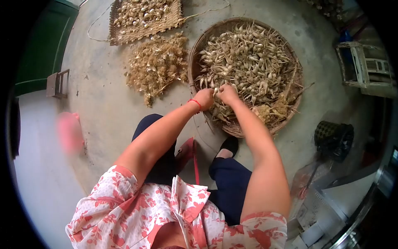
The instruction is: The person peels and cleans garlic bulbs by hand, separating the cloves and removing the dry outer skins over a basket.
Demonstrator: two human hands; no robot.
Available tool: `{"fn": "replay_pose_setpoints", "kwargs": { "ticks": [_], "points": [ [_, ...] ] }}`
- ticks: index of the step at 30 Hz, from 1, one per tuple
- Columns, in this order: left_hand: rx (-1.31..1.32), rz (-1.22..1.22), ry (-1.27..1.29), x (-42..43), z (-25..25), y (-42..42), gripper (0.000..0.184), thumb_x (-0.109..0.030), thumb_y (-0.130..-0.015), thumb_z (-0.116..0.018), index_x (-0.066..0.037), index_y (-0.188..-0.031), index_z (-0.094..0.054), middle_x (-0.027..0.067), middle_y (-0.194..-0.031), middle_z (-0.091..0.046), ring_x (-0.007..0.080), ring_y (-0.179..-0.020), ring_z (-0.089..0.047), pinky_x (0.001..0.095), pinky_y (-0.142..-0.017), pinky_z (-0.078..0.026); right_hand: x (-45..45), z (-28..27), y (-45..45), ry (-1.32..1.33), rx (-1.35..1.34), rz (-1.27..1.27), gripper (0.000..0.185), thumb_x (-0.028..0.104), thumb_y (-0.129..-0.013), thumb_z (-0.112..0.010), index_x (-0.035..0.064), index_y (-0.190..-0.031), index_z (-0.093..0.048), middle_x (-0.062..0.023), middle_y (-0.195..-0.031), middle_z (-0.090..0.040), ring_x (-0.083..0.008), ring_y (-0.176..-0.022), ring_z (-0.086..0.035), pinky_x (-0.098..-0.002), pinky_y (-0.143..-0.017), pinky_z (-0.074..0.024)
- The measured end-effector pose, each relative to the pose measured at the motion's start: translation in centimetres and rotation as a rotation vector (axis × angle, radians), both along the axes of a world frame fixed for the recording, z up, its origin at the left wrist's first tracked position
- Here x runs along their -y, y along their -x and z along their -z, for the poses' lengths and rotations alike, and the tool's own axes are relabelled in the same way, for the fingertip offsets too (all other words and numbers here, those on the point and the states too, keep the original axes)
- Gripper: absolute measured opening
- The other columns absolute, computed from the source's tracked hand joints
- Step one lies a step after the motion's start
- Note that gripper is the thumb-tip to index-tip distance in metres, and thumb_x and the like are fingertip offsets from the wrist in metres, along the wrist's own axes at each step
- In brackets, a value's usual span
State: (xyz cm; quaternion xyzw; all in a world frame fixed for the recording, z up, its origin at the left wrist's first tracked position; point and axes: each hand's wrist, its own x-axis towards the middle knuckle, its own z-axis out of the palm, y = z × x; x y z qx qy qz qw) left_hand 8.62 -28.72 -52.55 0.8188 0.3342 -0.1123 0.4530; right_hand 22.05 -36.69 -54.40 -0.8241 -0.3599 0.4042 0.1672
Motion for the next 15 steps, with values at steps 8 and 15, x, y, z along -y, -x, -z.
{"fn": "replay_pose_setpoints", "kwargs": {
  "ticks": [8, 15],
  "points": [
    [0.111, 0.056, 0.06, 0.8, -1.6, 0.0, 0.025, -0.021, -0.075, -0.063, 0.001, -0.086, -0.064, 0.0228, -0.085, -0.063, 0.0371, -0.083, -0.061, 0.0429, -0.076, -0.048, 0.9, -5.3, -0.5, -0.003, -0.469, 0.231, 0.013, 0.013, -0.083, -0.062, 0.0007, -0.085, -0.064, -0.0057, -0.067, -0.061, -0.0123, -0.053, -0.055, -0.0287, -0.047, -0.0464],
    [-0.004, 0.031, 0.031, 1.4, -2.8, -0.3, 0.032, -0.032, -0.084, -0.057, -0.001, -0.087, -0.067, 0.0208, -0.07, -0.063, 0.0342, -0.071, -0.063, 0.0413, -0.065, -0.052, -1.5, -5.2, -1.3, 0.062, 0.36, -0.183, 0.018, 0.017, -0.078, -0.06, -0.0003, -0.075, -0.064, -0.018, -0.076, -0.063, -0.036, -0.077, -0.06, -0.0429, -0.076, -0.0489]
  ]
}}
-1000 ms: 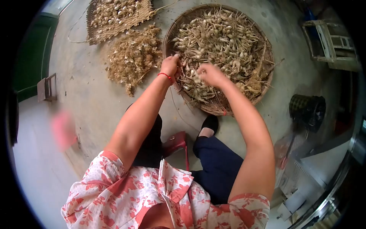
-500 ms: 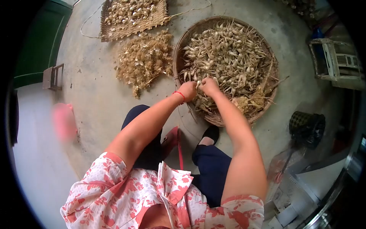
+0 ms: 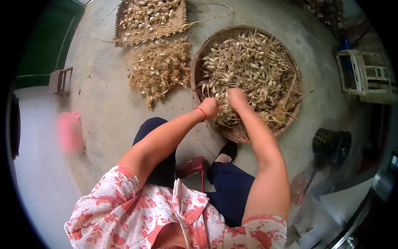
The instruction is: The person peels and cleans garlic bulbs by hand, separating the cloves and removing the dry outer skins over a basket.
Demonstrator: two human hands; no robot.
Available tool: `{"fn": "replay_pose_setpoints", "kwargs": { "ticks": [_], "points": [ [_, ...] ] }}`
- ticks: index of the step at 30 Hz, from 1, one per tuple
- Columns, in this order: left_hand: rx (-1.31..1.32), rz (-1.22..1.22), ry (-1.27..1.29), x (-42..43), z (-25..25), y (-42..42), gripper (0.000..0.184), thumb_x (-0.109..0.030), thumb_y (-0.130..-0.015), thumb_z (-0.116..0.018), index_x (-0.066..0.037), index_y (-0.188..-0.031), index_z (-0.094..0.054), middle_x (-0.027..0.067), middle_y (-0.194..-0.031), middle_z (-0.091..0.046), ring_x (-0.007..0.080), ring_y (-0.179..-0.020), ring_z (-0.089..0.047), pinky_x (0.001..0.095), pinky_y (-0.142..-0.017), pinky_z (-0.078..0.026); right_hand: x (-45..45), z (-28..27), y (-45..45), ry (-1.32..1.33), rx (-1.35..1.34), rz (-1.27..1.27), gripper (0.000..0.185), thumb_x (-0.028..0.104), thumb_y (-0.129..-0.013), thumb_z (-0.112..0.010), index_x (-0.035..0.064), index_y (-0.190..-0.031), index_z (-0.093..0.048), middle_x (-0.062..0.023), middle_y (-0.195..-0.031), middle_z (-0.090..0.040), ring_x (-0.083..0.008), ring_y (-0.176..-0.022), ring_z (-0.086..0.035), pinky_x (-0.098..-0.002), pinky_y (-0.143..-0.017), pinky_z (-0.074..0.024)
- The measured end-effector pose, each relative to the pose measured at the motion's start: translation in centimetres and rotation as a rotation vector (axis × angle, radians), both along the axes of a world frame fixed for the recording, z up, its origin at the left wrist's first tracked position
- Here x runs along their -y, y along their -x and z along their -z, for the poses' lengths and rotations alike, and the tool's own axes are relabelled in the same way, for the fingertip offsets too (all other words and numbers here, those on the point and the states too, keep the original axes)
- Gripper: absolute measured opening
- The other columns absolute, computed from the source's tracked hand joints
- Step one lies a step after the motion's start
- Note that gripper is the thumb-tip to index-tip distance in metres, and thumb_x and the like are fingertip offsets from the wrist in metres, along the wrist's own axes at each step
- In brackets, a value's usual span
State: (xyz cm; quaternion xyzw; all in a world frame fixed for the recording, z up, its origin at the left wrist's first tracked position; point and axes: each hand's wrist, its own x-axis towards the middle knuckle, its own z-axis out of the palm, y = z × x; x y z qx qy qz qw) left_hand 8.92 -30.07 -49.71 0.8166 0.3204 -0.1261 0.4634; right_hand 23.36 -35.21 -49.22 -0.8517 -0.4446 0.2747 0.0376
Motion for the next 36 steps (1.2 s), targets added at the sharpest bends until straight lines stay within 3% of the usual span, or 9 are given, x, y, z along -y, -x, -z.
{"fn": "replay_pose_setpoints", "kwargs": {
  "ticks": [3, 6, 10, 12, 15, 20, 26, 31, 36],
  "points": [
    [-0.036, 0.302, 0.19, -0.2, -2.9, 1.4, 0.041, -0.026, -0.087, -0.054, -0.007, -0.124, -0.052, 0.0161, -0.085, -0.066, 0.0224, -0.069, -0.067, 0.0321, -0.048, -0.055, -1.9, 0.0, 1.9, 0.097, -0.051, -0.351, 0.027, 0.013, -0.077, -0.061, 0.0057, -0.103, -0.061, -0.0183, -0.114, -0.056, -0.0348, -0.096, -0.058, -0.0432, -0.084, -0.0475],
    [-0.112, 0.307, 0.367, -2.0, -5.0, 2.0, 0.038, -0.022, -0.087, -0.054, -0.005, -0.121, -0.054, 0.0168, -0.093, -0.065, 0.0226, -0.068, -0.066, 0.0326, -0.051, -0.056, -5.4, 2.9, 3.0, -0.433, -0.17, -0.449, 0.043, 0.016, -0.075, -0.066, 0.0078, -0.115, -0.052, -0.0162, -0.12, -0.052, -0.0367, -0.101, -0.054, -0.043, -0.084, -0.0454],
    [-0.101, 0.019, 0.48, -6.5, -4.4, 3.3, 0.031, -0.019, -0.086, -0.056, -0.001, -0.111, -0.059, 0.0111, -0.088, -0.066, 0.0168, -0.066, -0.066, 0.0307, -0.052, -0.054, -6.0, 5.7, 4.2, -0.393, -0.039, -0.476, 0.05, 0.011, -0.074, -0.066, 0.0104, -0.12, -0.049, -0.015, -0.115, -0.052, -0.0352, -0.1, -0.055, -0.0423, -0.084, -0.0449],
    [0.067, -0.201, 0.143, -8.4, -1.5, 3.7, 0.025, -0.019, -0.088, -0.054, -0.001, -0.104, -0.06, 0.008, -0.082, -0.065, 0.0139, -0.063, -0.063, 0.0275, -0.052, -0.051, -5.7, 3.1, 3.7, -0.017, -0.104, -0.349, 0.036, 0.014, -0.076, -0.068, 0.009, -0.109, -0.056, -0.0162, -0.107, -0.053, -0.0339, -0.102, -0.055, -0.0432, -0.086, -0.0448],
    [0.245, -0.895, 0.629, -10.2, -1.4, 2.9, 0.026, -0.026, -0.088, -0.057, -0.006, -0.103, -0.058, 0.0025, -0.084, -0.062, 0.0107, -0.064, -0.056, 0.0268, -0.054, -0.049, -5.3, 2.8, 0.3, -0.127, -0.352, -0.079, 0.029, 0.02, -0.077, -0.071, 0.0057, -0.1, -0.061, -0.0088, -0.091, -0.058, -0.0225, -0.079, -0.06, -0.0371, -0.072, -0.0487],
    [0.338, -0.709, 0.947, -7.8, -4.3, 0.7, 0.033, -0.033, -0.084, -0.066, -0.009, -0.104, -0.055, -0.0011, -0.088, -0.059, 0.0109, -0.074, -0.054, 0.0254, -0.059, -0.048, -4.3, -5.9, -0.1, -0.316, -1.039, 0.434, 0.024, 0.015, -0.084, -0.066, 0.0003, -0.102, -0.061, -0.0042, -0.084, -0.063, -0.0084, -0.065, -0.058, -0.0239, -0.06, -0.0506],
    [0.46, -0.69, 1.13, -4.8, -4.7, -1.3, 0.018, -0.022, -0.086, -0.064, -0.007, -0.091, -0.057, 0.0011, -0.083, -0.058, 0.012, -0.069, -0.053, 0.0274, -0.059, -0.046, -0.4, -8.6, -0.6, -0.473, -0.896, 0.481, 0.015, 0.013, -0.087, -0.061, 0.0, -0.094, -0.06, -0.0015, -0.078, -0.06, -0.0082, -0.063, -0.057, -0.0228, -0.058, -0.05],
    [0.685, -0.781, 1.394, -3.4, -6.1, -1.6, 0.013, -0.02, -0.087, -0.063, -0.007, -0.088, -0.058, 0.0005, -0.08, -0.057, 0.0121, -0.068, -0.051, 0.0263, -0.061, -0.043, 1.3, -9.7, -0.8, -0.952, -1.253, 1.229, 0.013, 0.003, -0.087, -0.047, -0.0018, -0.097, -0.052, -0.0113, -0.083, -0.058, -0.018, -0.068, -0.06, -0.0337, -0.072, -0.058],
    [0.45, -0.503, 0.994, -3.2, -6.4, -1.3, 0.015, -0.019, -0.087, -0.063, -0.007, -0.094, -0.059, -0.0002, -0.078, -0.056, 0.0097, -0.07, -0.049, 0.0239, -0.059, -0.039, 2.0, -13.8, 0.7, -0.297, -0.862, 0.333, 0.027, 0.013, -0.084, -0.063, -0.0001, -0.107, -0.055, -0.005, -0.088, -0.059, -0.0103, -0.072, -0.058, -0.0252, -0.059, -0.0523]
  ]
}}
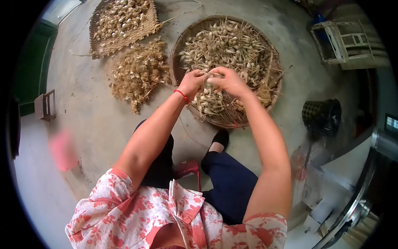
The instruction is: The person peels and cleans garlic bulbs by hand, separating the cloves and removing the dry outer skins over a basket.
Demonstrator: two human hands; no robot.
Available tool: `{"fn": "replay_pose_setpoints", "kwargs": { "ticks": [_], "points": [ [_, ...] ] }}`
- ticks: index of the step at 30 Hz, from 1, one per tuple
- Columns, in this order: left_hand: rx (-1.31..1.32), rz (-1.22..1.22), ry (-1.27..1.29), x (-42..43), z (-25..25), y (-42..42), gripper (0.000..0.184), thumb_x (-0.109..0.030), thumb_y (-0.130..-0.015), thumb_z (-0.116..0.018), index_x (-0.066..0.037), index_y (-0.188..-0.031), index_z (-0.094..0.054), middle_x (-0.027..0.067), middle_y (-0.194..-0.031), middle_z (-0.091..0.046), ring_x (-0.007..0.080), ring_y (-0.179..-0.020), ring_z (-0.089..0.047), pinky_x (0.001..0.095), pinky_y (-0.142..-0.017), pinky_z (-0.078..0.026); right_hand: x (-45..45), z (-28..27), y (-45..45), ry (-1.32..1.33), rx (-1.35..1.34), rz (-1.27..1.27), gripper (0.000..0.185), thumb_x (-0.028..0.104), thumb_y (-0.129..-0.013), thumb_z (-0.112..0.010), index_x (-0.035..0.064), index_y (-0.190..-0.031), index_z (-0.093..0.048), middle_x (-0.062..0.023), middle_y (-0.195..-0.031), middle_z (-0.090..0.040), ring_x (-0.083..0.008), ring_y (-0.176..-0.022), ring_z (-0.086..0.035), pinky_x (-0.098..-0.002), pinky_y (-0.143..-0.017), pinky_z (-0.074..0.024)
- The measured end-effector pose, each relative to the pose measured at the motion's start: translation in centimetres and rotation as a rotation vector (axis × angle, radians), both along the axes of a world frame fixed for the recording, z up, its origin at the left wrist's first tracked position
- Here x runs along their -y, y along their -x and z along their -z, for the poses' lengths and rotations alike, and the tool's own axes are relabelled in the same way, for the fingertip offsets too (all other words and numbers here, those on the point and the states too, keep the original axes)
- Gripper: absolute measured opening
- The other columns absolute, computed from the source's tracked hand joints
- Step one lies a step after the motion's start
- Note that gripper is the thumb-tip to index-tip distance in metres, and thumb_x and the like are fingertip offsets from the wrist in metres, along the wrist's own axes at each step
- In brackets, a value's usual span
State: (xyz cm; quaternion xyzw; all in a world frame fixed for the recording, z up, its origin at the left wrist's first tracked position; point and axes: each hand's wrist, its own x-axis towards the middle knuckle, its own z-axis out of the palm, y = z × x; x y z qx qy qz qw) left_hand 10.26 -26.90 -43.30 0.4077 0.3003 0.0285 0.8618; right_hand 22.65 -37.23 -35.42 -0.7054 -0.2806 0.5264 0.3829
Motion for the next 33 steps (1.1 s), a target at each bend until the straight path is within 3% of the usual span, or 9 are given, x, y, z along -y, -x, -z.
{"fn": "replay_pose_setpoints", "kwargs": {
  "ticks": [4, 13, 16, 18, 20, 23, 26, 30, 33],
  "points": [
    [0.175, -0.131, 0.437, 0.4, -0.7, 0.3, 0.013, -0.015, -0.087, -0.063, -0.007, -0.091, -0.054, 0.005, -0.08, -0.058, 0.0134, -0.065, -0.054, 0.0249, -0.053, -0.042, -0.8, 1.9, -0.3, -0.08, 0.115, 0.074, 0.025, 0.009, -0.085, -0.061, 0.002, -0.109, -0.057, -0.0035, -0.09, -0.059, -0.0077, -0.07, -0.057, -0.0221, -0.057, -0.0503],
    [0.117, -0.412, 0.291, -1.0, 0.9, 1.3, 0.006, -0.007, -0.088, -0.058, -0.003, -0.085, -0.055, 0.0059, -0.083, -0.06, 0.0173, -0.072, -0.06, 0.0305, -0.069, -0.053, -1.4, 6.6, -3.3, -0.277, -0.41, 0.819, 0.015, 0.004, -0.091, -0.05, -0.0007, -0.104, -0.055, -0.0029, -0.077, -0.055, -0.0089, -0.062, -0.052, -0.0206, -0.05, -0.0483],
    [-0.07, -0.077, -0.329, -1.4, 1.1, 2.4, 0.006, -0.006, -0.085, -0.058, -0.004, -0.08, -0.06, 0.0043, -0.075, -0.061, 0.0158, -0.07, -0.061, 0.0281, -0.064, -0.051, -0.7, 6.5, -2.5, 0.202, -0.017, 0.192, 0.012, 0.007, -0.088, -0.056, 0.0041, -0.099, -0.059, -0.0036, -0.077, -0.059, -0.0068, -0.065, -0.055, -0.0227, -0.055, -0.0479],
    [-0.079, 0.215, -1.031, 0.2, 4.1, 3.1, 0.01, -0.011, -0.075, -0.062, -0.007, -0.084, -0.066, 0.0107, -0.073, -0.065, 0.0227, -0.069, -0.063, 0.0317, -0.065, -0.05, -0.3, 9.4, -1.3, 0.33, 0.643, -0.61, 0.021, 0.021, -0.085, -0.061, 0.0069, -0.101, -0.062, -0.0123, -0.089, -0.064, -0.0248, -0.084, -0.063, -0.0393, -0.073, -0.0505],
    [-0.092, 0.637, -1.166, 1.9, 6.0, 3.7, 0.021, -0.016, -0.073, -0.061, -0.008, -0.092, -0.067, 0.0151, -0.084, -0.066, 0.0318, -0.08, -0.063, 0.0379, -0.076, -0.05, -1.5, 9.9, -1.1, 0.302, 1.043, -0.718, 0.034, 0.023, -0.086, -0.06, 0.0051, -0.114, -0.056, -0.0171, -0.101, -0.063, -0.0325, -0.095, -0.06, -0.0437, -0.081, -0.0477],
    [-0.135, 0.863, -1.263, 2.6, 7.3, 4.1, 0.029, -0.019, -0.073, -0.062, -0.008, -0.099, -0.066, 0.0177, -0.089, -0.065, 0.0357, -0.084, -0.062, 0.0395, -0.079, -0.049, -4.4, 9.2, -1.9, 0.366, 0.925, -0.451, 0.043, 0.025, -0.086, -0.061, 0.0064, -0.123, -0.048, -0.0182, -0.107, -0.061, -0.0329, -0.099, -0.059, -0.0441, -0.081, -0.0477],
    [-0.089, 0.63, -1.154, 0.9, 6.5, 4.6, 0.028, -0.019, -0.077, -0.062, -0.006, -0.102, -0.064, 0.0169, -0.092, -0.066, 0.0311, -0.08, -0.064, 0.0381, -0.075, -0.05, -4.4, 12.7, -2.0, 0.488, 0.89, -0.505, 0.053, 0.027, -0.085, -0.062, 0.0084, -0.129, -0.039, -0.0189, -0.108, -0.06, -0.0335, -0.1, -0.058, -0.0449, -0.08, -0.0479],
    [-0.309, 0.325, -0.648, -1.8, 6.1, 4.4, 0.023, -0.018, -0.088, -0.057, 0.001, -0.1, -0.061, 0.0093, -0.091, -0.065, 0.0142, -0.071, -0.062, 0.0304, -0.064, -0.053, -4.9, 14.5, -3.8, 0.404, 0.725, -0.326, 0.026, 0.023, -0.084, -0.063, 0.0061, -0.103, -0.056, -0.0158, -0.098, -0.062, -0.0316, -0.088, -0.059, -0.0426, -0.073, -0.0461],
    [-0.262, -0.009, 0.122, -2.2, 3.7, 3.8, 0.027, -0.02, -0.09, -0.056, 0.0, -0.107, -0.051, 0.0067, -0.082, -0.06, 0.0154, -0.064, -0.06, 0.0299, -0.06, -0.053, -4.1, 11.6, -3.6, 0.224, 0.704, -0.257, 0.021, 0.02, -0.078, -0.067, 0.0036, -0.086, -0.058, -0.0114, -0.081, -0.061, -0.024, -0.074, -0.058, -0.0372, -0.067, -0.0464]
  ]
}}
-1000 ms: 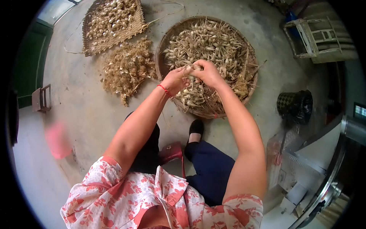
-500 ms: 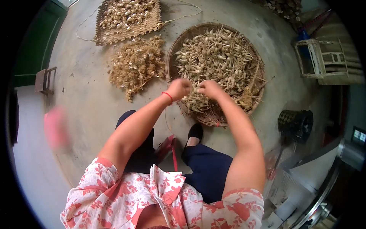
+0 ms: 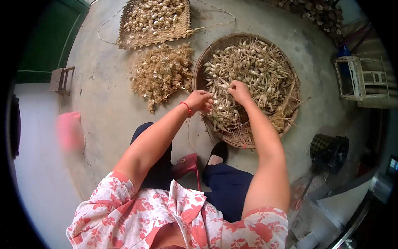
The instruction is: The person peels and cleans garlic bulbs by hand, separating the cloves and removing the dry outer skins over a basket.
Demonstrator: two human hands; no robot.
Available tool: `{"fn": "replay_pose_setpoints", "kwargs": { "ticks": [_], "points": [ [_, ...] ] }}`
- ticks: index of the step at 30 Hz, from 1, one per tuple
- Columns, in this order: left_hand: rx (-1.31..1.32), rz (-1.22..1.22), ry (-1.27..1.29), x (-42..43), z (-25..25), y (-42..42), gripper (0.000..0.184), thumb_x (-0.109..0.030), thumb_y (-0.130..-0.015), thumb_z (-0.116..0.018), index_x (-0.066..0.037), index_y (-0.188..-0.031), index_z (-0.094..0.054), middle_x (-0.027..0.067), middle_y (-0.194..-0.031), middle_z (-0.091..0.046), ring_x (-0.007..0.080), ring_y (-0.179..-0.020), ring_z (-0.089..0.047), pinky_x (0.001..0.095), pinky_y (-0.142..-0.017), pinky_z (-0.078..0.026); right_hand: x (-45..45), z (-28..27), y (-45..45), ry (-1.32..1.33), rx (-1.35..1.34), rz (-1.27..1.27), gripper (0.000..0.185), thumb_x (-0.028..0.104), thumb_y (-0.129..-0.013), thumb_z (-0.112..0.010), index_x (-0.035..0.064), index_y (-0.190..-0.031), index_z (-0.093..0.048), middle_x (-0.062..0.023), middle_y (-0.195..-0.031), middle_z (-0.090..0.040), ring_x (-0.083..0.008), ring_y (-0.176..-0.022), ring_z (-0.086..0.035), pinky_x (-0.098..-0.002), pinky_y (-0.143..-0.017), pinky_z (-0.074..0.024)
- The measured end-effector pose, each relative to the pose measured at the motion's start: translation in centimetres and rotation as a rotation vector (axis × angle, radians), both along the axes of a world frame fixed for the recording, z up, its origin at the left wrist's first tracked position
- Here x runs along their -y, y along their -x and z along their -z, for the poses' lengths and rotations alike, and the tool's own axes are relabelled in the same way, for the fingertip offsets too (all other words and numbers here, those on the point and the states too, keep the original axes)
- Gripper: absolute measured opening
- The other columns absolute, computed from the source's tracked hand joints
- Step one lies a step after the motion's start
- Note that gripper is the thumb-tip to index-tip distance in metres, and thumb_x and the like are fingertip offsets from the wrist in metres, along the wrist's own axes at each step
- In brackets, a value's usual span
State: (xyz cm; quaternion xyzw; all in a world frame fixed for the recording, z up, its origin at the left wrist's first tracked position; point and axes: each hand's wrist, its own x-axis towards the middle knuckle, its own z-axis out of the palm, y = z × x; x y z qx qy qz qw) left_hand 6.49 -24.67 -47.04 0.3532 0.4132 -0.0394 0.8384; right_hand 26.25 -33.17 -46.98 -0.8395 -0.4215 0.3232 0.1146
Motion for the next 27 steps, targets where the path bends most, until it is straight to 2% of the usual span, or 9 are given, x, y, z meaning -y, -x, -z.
{"fn": "replay_pose_setpoints", "kwargs": {
  "ticks": [3, 6, 9, 13, 17, 21, 23, 25, 27],
  "points": [
    [0.116, -0.141, 0.172, 1.0, -1.0, -1.0, 0.026, -0.017, -0.09, -0.057, 0.0, -0.108, -0.05, 0.0067, -0.082, -0.059, 0.0153, -0.064, -0.059, 0.0306, -0.06, -0.053, 1.2, -1.2, 2.2, -0.184, -0.134, -0.09, 0.02, 0.015, -0.074, -0.067, 0.0024, -0.086, -0.058, -0.0103, -0.076, -0.061, -0.0197, -0.069, -0.058, -0.0336, -0.064, -0.046],
    [0.073, -0.081, -0.02, 1.7, 1.2, -2.2, 0.021, -0.016, -0.088, -0.06, 0.001, -0.1, -0.055, 0.0071, -0.077, -0.06, 0.0148, -0.061, -0.059, 0.0297, -0.056, -0.053, 2.8, -0.2, 2.7, -0.194, -0.285, -0.129, 0.022, 0.017, -0.078, -0.066, 0.0028, -0.094, -0.059, -0.0107, -0.084, -0.062, -0.0188, -0.073, -0.059, -0.032, -0.064, -0.0477],
    [0.055, 0.163, -0.34, 3.0, 0.4, -2.9, 0.02, -0.013, -0.087, -0.06, 0.005, -0.095, -0.059, 0.0086, -0.068, -0.061, 0.0171, -0.054, -0.061, 0.0298, -0.049, -0.054, 3.2, -5.6, 2.8, -0.05, -0.953, 0.379, 0.019, 0.017, -0.088, -0.058, -0.0014, -0.092, -0.059, -0.0087, -0.088, -0.062, -0.0143, -0.071, -0.06, -0.0265, -0.057, -0.0507],
    [0.046, 0.024, -0.213, 4.5, 0.1, -3.1, 0.02, -0.013, -0.086, -0.061, 0.005, -0.094, -0.059, 0.0091, -0.068, -0.061, 0.0182, -0.056, -0.062, 0.0304, -0.049, -0.055, 3.6, -1.0, 2.3, -0.107, -0.752, 0.254, 0.02, 0.018, -0.092, -0.052, -0.001, -0.092, -0.058, -0.0053, -0.077, -0.058, -0.0119, -0.061, -0.057, -0.0286, -0.054, -0.0524],
    [-0.004, -0.239, -0.21, 2.7, -0.6, -2.6, 0.017, -0.013, -0.086, -0.061, 0.004, -0.087, -0.057, 0.0083, -0.067, -0.058, 0.018, -0.054, -0.06, 0.0312, -0.047, -0.054, 1.4, 0.5, -0.1, -0.064, -0.401, 0.657, 0.018, 0.011, -0.093, -0.044, -0.0027, -0.094, -0.054, -0.008, -0.071, -0.055, -0.0138, -0.05, -0.053, -0.0278, -0.046, -0.0495],
    [-0.139, -0.351, -0.228, -0.3, 0.8, -0.8, 0.007, -0.008, -0.083, -0.052, -0.002, -0.082, -0.055, 0.0048, -0.067, -0.056, 0.014, -0.059, -0.057, 0.0271, -0.051, -0.051, -2.0, 0.8, 2.6, 0.012, 0.042, 0.097, 0.026, 0.023, -0.09, -0.05, 0.0, -0.103, -0.053, -0.0134, -0.083, -0.059, -0.0223, -0.074, -0.059, -0.042, -0.07, -0.049],
    [-0.147, -0.354, -0.169, -1.4, 0.8, -0.1, 0.006, -0.008, -0.084, -0.051, -0.005, -0.082, -0.056, 0.003, -0.069, -0.057, 0.0138, -0.064, -0.057, 0.0283, -0.058, -0.051, -4.4, 1.8, 3.7, 0.22, 0.208, -0.094, 0.032, 0.033, -0.086, -0.058, 0.0037, -0.1, -0.058, -0.0143, -0.093, -0.063, -0.0232, -0.086, -0.061, -0.0389, -0.075, -0.0473],
    [-0.111, -0.349, -0.091, -2.3, 0.7, 0.7, 0.007, -0.008, -0.085, -0.05, -0.007, -0.082, -0.057, 0.0014, -0.069, -0.057, 0.0135, -0.063, -0.057, 0.0309, -0.062, -0.052, -5.9, 3.6, 3.4, 0.358, 0.113, -0.183, 0.027, 0.03, -0.085, -0.062, 0.0036, -0.09, -0.062, -0.0105, -0.082, -0.062, -0.0189, -0.073, -0.058, -0.0328, -0.067, -0.0468],
    [-0.125, -0.349, -0.09, -2.6, 0.9, 1.0, 0.008, -0.012, -0.087, -0.051, -0.008, -0.085, -0.057, 0.0001, -0.068, -0.056, 0.0132, -0.063, -0.057, 0.032, -0.063, -0.052, -5.9, 4.0, 2.5, 0.206, -0.474, -0.011, 0.022, 0.026, -0.085, -0.062, 0.0049, -0.083, -0.064, -0.0043, -0.074, -0.059, -0.0133, -0.064, -0.053, -0.0291, -0.059, -0.0441]
  ]
}}
